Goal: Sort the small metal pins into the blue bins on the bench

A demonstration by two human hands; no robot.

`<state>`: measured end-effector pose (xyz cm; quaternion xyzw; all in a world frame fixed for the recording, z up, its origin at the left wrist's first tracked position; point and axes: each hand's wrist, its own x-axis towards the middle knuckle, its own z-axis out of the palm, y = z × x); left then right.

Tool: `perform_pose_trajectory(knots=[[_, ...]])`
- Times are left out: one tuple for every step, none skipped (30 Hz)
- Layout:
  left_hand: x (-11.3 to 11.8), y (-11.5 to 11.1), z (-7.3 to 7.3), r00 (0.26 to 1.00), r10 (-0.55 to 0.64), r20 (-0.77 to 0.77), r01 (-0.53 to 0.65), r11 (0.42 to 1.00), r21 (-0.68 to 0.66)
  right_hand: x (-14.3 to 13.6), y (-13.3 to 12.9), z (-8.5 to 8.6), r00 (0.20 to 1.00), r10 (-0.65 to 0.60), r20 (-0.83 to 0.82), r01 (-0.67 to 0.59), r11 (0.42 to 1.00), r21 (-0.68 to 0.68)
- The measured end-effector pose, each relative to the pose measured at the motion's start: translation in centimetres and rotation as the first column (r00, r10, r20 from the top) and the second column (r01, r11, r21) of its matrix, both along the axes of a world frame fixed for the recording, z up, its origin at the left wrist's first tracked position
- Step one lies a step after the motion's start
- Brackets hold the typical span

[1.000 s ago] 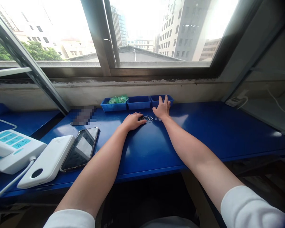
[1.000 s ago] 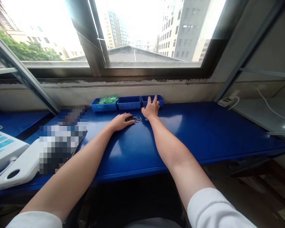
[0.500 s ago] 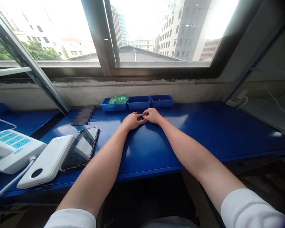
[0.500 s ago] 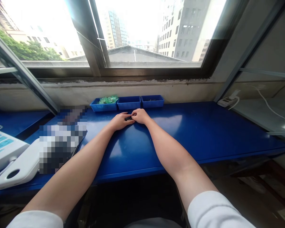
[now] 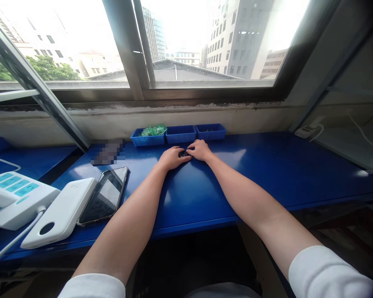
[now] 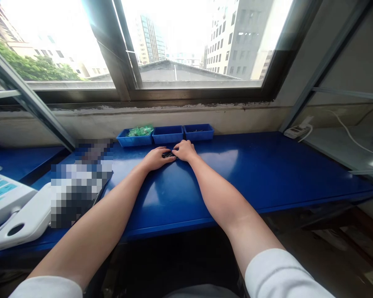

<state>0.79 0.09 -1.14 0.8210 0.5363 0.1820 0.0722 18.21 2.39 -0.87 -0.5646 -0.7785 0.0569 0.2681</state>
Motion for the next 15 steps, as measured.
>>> perform_pose_trajectory(knots=[[0.01,0.0,-0.01,1.0,0.001,-0.005,-0.001,1.0,0.0,0.01,0.06,-0.01,1.0,0.021,0.003,-0.021,0.999,-0.028],[0.03,-0.01,0.0,1.0,0.002,-0.008,-0.002,1.0,0.001,0.01,0.13,-0.03,0.999,0.044,-0.005,-0.044,0.998,-0.045],[0.04,-0.03,0.03,1.0,0.001,-0.012,0.0,1.0,0.003,-0.01,0.18,-0.05,0.998,0.063,-0.018,-0.064,0.996,-0.055],[0.06,-0.07,0.07,1.0,-0.002,-0.015,0.002,1.0,0.004,-0.04,0.22,-0.08,0.997,0.077,-0.029,-0.079,0.995,-0.059],[0.08,-0.11,0.12,1.0,-0.004,-0.017,0.004,1.0,0.006,-0.1,0.25,-0.1,0.996,0.086,-0.034,-0.088,0.994,-0.06],[0.1,-0.15,0.18,1.0,-0.005,-0.018,0.005,1.0,0.007,-0.16,0.26,-0.13,0.995,0.093,-0.033,-0.095,0.994,-0.058],[0.11,-0.19,0.22,1.0,-0.008,-0.019,0.008,1.0,0.009,-0.24,0.25,-0.17,0.994,0.102,-0.029,-0.103,0.993,-0.054],[0.12,-0.22,0.25,1.0,-0.01,-0.018,0.011,1.0,0.012,-0.32,0.24,-0.21,0.993,0.112,-0.023,-0.113,0.992,-0.047],[0.12,-0.23,0.26,1.0,-0.011,-0.016,0.011,1.0,0.014,-0.4,0.22,-0.25,0.992,0.123,-0.021,-0.124,0.992,-0.035],[0.11,-0.22,0.24,1.0,-0.012,-0.012,0.012,1.0,0.016,-0.47,0.19,-0.29,0.991,0.134,-0.024,-0.134,0.991,-0.02],[0.1,-0.19,0.21,1.0,-0.014,-0.007,0.015,1.0,0.017,-0.53,0.16,-0.32,0.989,0.144,-0.03,-0.144,0.99,-0.004],[0.09,-0.15,0.16,1.0,-0.017,0.0,0.017,1.0,0.019,-0.58,0.12,-0.33,0.988,0.15,-0.041,-0.149,0.989,0.013],[0.07,-0.1,0.1,1.0,-0.019,0.009,0.019,1.0,0.022,-0.62,0.07,-0.32,0.987,0.153,-0.054,-0.152,0.988,0.029],[0.05,-0.04,0.04,1.0,-0.022,0.018,0.022,0.999,0.027,-0.65,0.0,-0.29,0.986,0.153,-0.069,-0.151,0.988,0.042],[0.04,0.0,-0.02,0.999,-0.027,0.027,0.026,0.999,0.031,-0.68,-0.08,-0.23,0.985,0.152,-0.083,-0.148,0.987,0.054]])
